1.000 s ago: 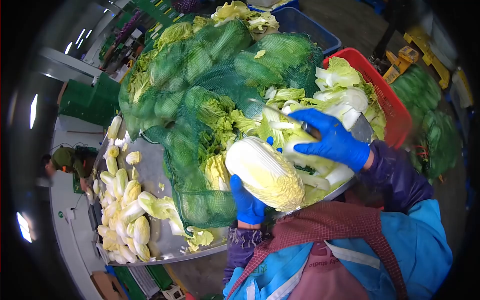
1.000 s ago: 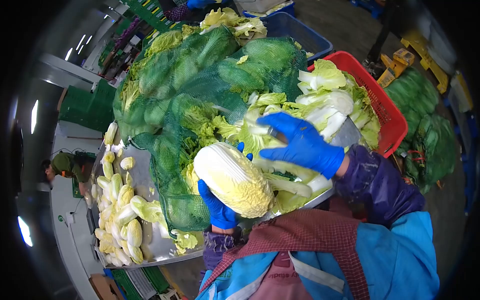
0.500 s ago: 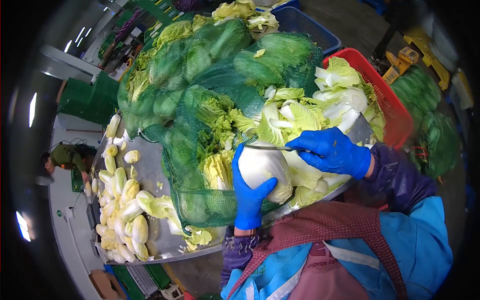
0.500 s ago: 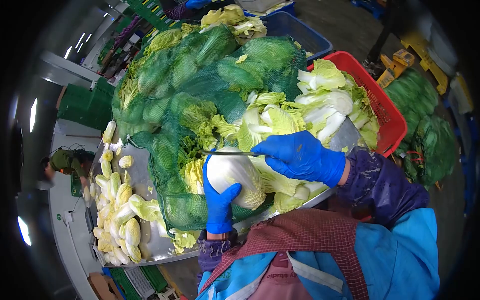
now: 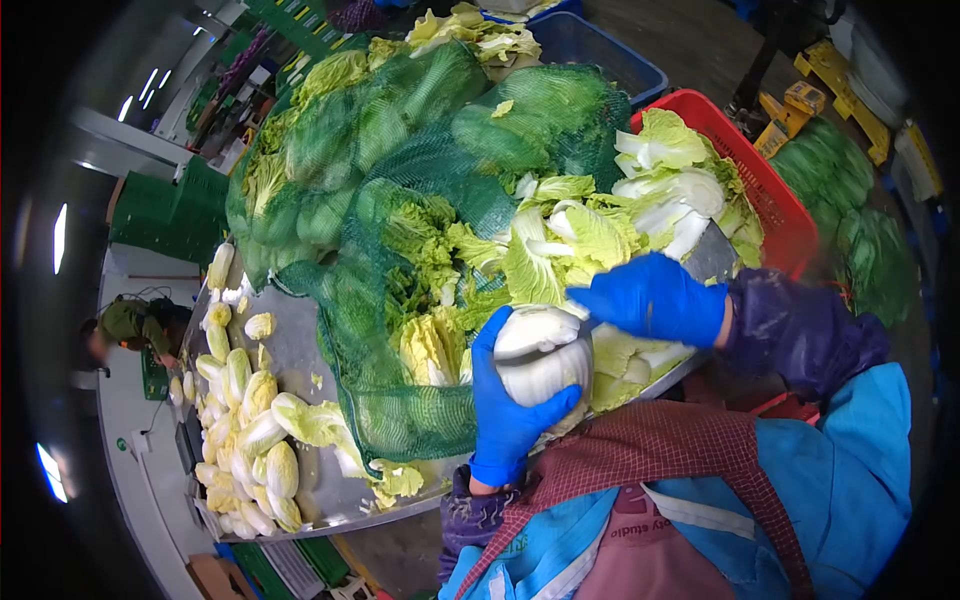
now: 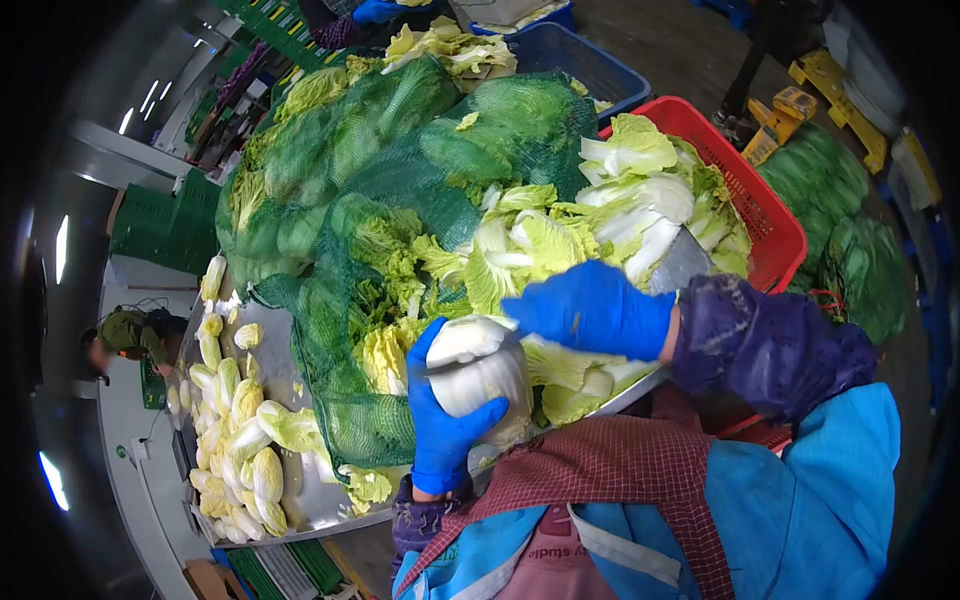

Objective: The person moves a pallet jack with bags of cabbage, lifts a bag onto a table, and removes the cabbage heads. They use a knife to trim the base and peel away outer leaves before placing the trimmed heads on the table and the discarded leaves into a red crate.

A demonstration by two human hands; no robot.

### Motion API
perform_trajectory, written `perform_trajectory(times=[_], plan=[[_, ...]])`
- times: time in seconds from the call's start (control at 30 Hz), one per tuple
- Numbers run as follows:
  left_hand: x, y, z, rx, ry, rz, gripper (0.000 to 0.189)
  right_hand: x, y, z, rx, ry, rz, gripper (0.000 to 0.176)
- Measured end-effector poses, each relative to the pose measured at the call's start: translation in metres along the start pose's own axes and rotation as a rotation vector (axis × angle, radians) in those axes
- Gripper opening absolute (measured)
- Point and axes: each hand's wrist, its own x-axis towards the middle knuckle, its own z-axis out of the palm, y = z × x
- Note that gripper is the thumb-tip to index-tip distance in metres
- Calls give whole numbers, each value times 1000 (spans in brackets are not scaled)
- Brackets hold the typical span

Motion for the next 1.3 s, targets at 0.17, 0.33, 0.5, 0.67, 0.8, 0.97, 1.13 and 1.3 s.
perform_trajectory(times=[0.17,0.33,0.5,0.67,0.8,0.97,1.13,1.3], plan=[[-2,19,-8,-79,15,3,97,-28,46,20,122,-52,380,20],[8,0,4,-40,147,-9,96,19,-20,-25,740,4,412,54],[10,-1,15,-432,184,-169,92,19,-26,-9,1035,-162,534,73],[6,3,4,-868,88,-344,83,13,-22,0,1633,19,649,70],[-24,-16,1,-1141,156,-634,72,17,-17,-12,1578,-177,728,65],[-15,-45,5,-1096,134,-523,74,16,-23,-9,1159,0,654,67],[3,-41,13,-557,177,-198,94,18,-35,11,908,90,460,79],[9,-28,13,-366,159,-80,94,27,-38,0,971,-84,600,76]])
